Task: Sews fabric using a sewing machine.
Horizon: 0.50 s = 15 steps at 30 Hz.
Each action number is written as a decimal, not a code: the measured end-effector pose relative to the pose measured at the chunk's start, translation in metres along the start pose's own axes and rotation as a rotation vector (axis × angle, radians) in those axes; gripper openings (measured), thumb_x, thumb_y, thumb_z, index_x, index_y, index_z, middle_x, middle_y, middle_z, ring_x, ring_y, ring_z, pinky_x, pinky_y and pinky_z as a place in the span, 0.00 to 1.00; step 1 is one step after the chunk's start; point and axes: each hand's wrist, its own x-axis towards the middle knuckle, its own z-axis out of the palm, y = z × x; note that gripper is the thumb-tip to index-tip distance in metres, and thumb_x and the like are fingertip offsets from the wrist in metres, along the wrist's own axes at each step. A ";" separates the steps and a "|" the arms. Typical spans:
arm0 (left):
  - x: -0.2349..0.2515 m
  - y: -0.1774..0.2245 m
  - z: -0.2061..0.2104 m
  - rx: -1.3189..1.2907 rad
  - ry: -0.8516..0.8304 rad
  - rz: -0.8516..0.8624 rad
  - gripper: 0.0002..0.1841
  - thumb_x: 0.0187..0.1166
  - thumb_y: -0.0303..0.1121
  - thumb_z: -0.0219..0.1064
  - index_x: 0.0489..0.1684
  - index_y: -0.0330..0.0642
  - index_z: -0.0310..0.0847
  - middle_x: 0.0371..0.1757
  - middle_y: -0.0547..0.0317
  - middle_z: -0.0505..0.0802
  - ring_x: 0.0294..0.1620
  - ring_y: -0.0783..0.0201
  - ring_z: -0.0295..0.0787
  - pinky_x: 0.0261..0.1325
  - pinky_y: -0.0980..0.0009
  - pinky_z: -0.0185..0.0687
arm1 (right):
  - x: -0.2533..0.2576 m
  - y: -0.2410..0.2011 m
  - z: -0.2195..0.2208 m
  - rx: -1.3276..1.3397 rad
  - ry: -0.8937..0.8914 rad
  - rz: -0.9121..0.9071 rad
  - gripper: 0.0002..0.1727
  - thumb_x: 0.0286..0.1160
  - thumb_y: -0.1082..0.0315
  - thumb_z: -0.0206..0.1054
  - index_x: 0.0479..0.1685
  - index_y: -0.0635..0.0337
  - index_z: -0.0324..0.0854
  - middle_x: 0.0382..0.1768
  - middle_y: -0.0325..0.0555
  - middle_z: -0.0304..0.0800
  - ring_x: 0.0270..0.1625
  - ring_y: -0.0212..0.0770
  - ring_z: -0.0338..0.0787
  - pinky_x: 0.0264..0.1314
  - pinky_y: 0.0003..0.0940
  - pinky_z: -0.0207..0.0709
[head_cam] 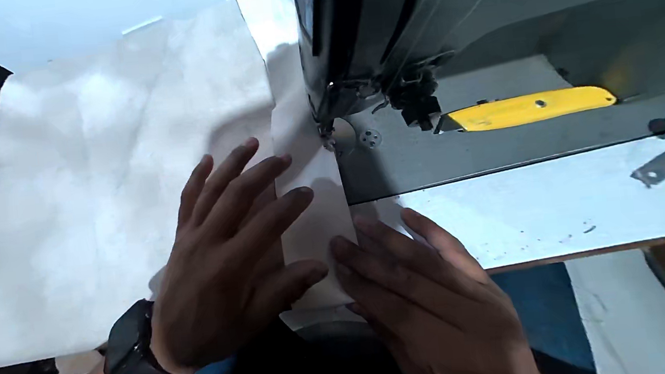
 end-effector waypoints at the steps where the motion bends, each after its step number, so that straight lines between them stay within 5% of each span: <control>1: -0.002 0.000 0.000 -0.004 -0.005 0.003 0.29 0.82 0.64 0.57 0.74 0.60 0.84 0.87 0.58 0.75 0.93 0.45 0.56 0.93 0.33 0.46 | 0.001 -0.001 0.002 0.002 0.011 -0.007 0.14 0.79 0.63 0.70 0.61 0.45 0.92 0.70 0.35 0.90 0.82 0.47 0.79 0.90 0.68 0.61; 8: -0.013 -0.005 0.022 0.014 -0.190 0.084 0.29 0.85 0.64 0.52 0.79 0.68 0.81 0.91 0.66 0.70 0.96 0.50 0.48 0.95 0.34 0.41 | -0.004 0.004 0.014 -0.022 -0.046 0.002 0.14 0.82 0.62 0.68 0.61 0.45 0.92 0.71 0.34 0.89 0.82 0.44 0.79 0.90 0.66 0.62; 15: -0.018 -0.003 0.022 -0.061 -0.187 0.057 0.32 0.87 0.65 0.49 0.84 0.61 0.75 0.91 0.63 0.70 0.96 0.54 0.52 0.96 0.39 0.48 | -0.002 0.001 0.013 0.010 -0.025 0.008 0.14 0.82 0.62 0.68 0.61 0.46 0.92 0.70 0.36 0.90 0.80 0.43 0.81 0.90 0.64 0.64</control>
